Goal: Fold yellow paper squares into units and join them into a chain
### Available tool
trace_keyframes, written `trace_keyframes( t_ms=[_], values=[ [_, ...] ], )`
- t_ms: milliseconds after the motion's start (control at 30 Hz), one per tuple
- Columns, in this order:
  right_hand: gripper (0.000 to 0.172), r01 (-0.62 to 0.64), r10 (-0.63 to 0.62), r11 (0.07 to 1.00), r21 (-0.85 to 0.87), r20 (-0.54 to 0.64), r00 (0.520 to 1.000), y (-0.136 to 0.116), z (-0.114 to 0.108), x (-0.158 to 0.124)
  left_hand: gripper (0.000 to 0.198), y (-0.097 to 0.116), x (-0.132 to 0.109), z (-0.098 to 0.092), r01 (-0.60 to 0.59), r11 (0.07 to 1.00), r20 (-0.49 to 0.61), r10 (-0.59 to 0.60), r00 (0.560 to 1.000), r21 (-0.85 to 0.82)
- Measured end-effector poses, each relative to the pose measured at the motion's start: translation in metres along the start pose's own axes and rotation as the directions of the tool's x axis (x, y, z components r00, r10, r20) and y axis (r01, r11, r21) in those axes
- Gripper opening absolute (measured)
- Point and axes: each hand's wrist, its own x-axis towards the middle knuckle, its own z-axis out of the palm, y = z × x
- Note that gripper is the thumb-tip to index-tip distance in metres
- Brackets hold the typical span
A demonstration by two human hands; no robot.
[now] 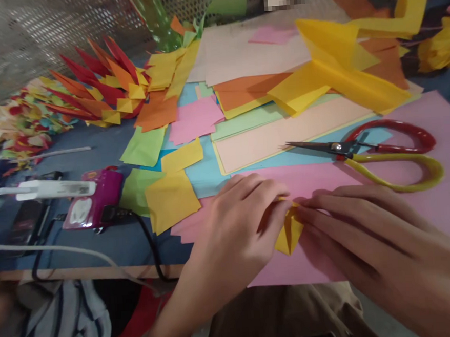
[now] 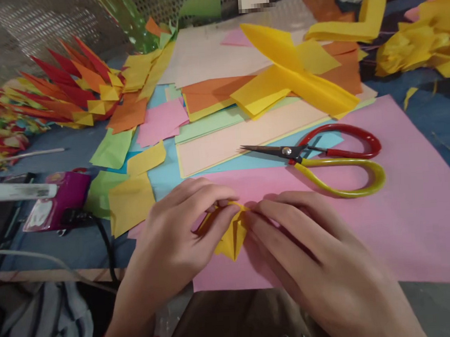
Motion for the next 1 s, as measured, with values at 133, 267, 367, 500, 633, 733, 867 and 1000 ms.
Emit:
trace_keyframes(
  t_ms=[133, 267, 367, 500, 633, 733, 867, 1000],
  values=[
    [0.034, -0.047, 0.047, 0.998, 0.029, -0.004, 0.999, -0.002, 0.002, -0.003, 0.008, 0.001, 0.002, 0.0, 0.027, 1.0, 0.005, -0.027, 1.0, 0.0],
    [0.035, -0.077, 0.077, 0.995, 0.065, -0.006, 0.997, 0.001, 0.003, -0.006, 0.009, 0.002, 0.003, 0.0, 0.035, 0.999, -0.013, -0.035, 0.999, -0.012],
    [0.04, -0.058, 0.058, 0.996, 0.061, 0.002, 0.998, 0.002, 0.004, -0.011, 0.011, 0.004, 0.004, 0.0, 0.055, 0.998, -0.017, -0.055, 0.998, -0.009],
    [0.043, -0.055, 0.055, 0.997, 0.054, 0.011, 0.998, 0.001, 0.003, -0.012, 0.013, 0.005, 0.005, -0.001, 0.074, 0.997, -0.011, -0.074, 0.997, -0.017],
    [0.034, -0.099, 0.102, 0.992, 0.077, -0.029, 0.994, -0.002, 0.002, -0.004, 0.012, 0.006, 0.006, -0.001, 0.105, 0.994, -0.001, -0.105, 0.994, -0.029],
    [0.026, -0.119, 0.123, 0.989, 0.083, -0.051, 0.991, -0.003, 0.003, 0.002, 0.01, 0.005, 0.005, 0.0, 0.128, 0.991, 0.006, -0.128, 0.992, -0.041],
    [0.028, -0.081, 0.084, 0.995, 0.065, -0.044, 0.995, -0.003, 0.006, 0.004, 0.01, 0.004, -0.002, -0.003, 0.079, 0.997, 0.03, -0.079, 0.996, -0.012],
    [0.025, -0.051, 0.051, 0.999, 0.018, -0.019, 0.999, -0.001, 0.004, 0.005, 0.029, 0.005, -0.012, -0.007, -0.097, 0.982, 0.009, 0.097, 0.995, 0.165]
  ],
)
